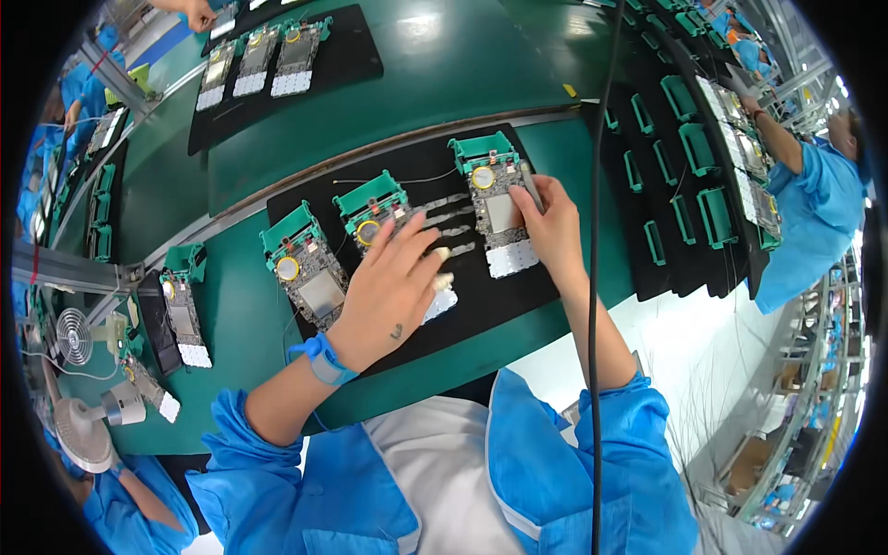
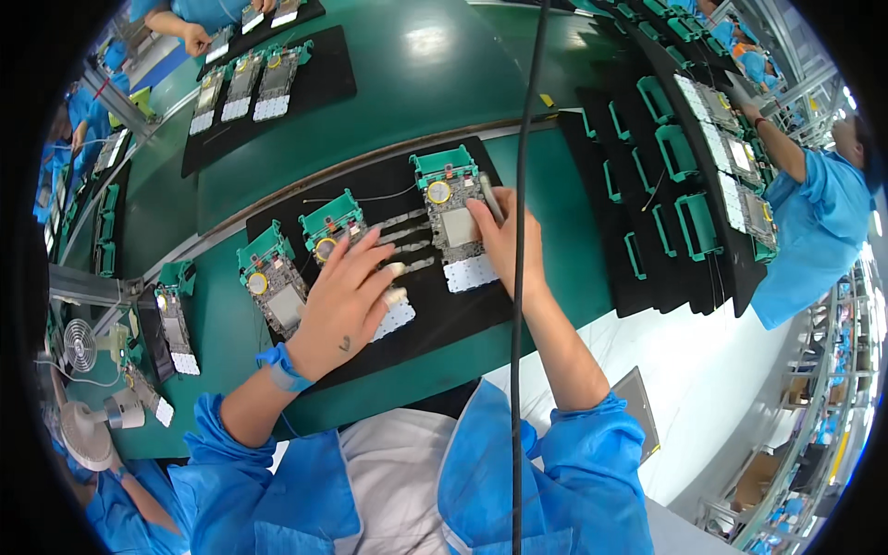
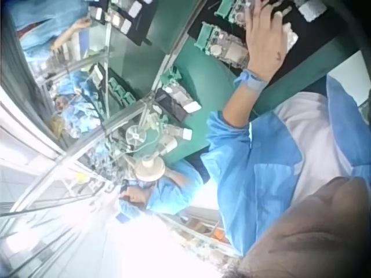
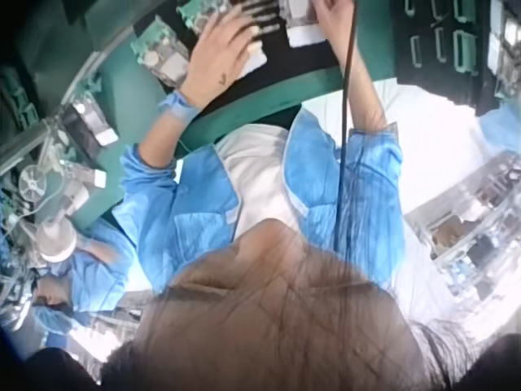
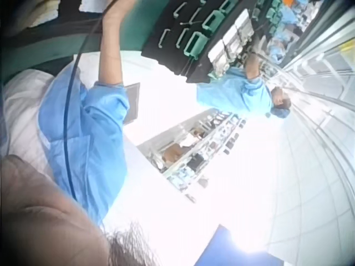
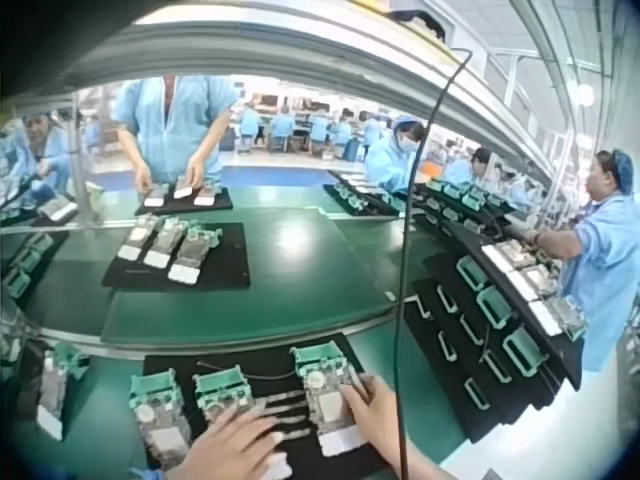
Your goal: The worker is assembling electronic components into a housing and onto a circuit board at a factory workstation.
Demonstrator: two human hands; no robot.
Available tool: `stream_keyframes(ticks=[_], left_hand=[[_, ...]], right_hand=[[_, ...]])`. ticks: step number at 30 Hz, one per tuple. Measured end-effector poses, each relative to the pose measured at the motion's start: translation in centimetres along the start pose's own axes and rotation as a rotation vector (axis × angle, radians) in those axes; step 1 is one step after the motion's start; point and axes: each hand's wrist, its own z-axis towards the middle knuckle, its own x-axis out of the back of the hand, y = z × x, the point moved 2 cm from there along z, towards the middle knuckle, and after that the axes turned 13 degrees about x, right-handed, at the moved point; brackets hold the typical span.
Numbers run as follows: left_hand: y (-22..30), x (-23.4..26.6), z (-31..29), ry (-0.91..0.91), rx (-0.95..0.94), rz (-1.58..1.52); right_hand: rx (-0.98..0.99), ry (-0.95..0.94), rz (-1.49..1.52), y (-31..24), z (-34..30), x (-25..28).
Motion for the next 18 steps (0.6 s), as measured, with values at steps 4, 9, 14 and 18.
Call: stream_keyframes(ticks=[4,9,14,18], left_hand=[[-0.2,0.4,2.3,0.235,0.119,-0.202],[1.6,-0.1,5.0,0.451,0.038,-0.181],[1.1,-0.7,5.9,0.522,-0.049,-0.094],[0.5,-0.7,6.0,0.481,-0.087,-0.093]], right_hand=[[-0.493,-0.144,0.702,-0.3,-0.7,0.7],[-0.609,-0.328,1.002,-1.0,-2.3,-0.6],[-0.661,-0.274,1.017,-1.4,-2.8,-0.8],[-0.612,-0.300,1.009,-0.9,-3.0,-0.8]])
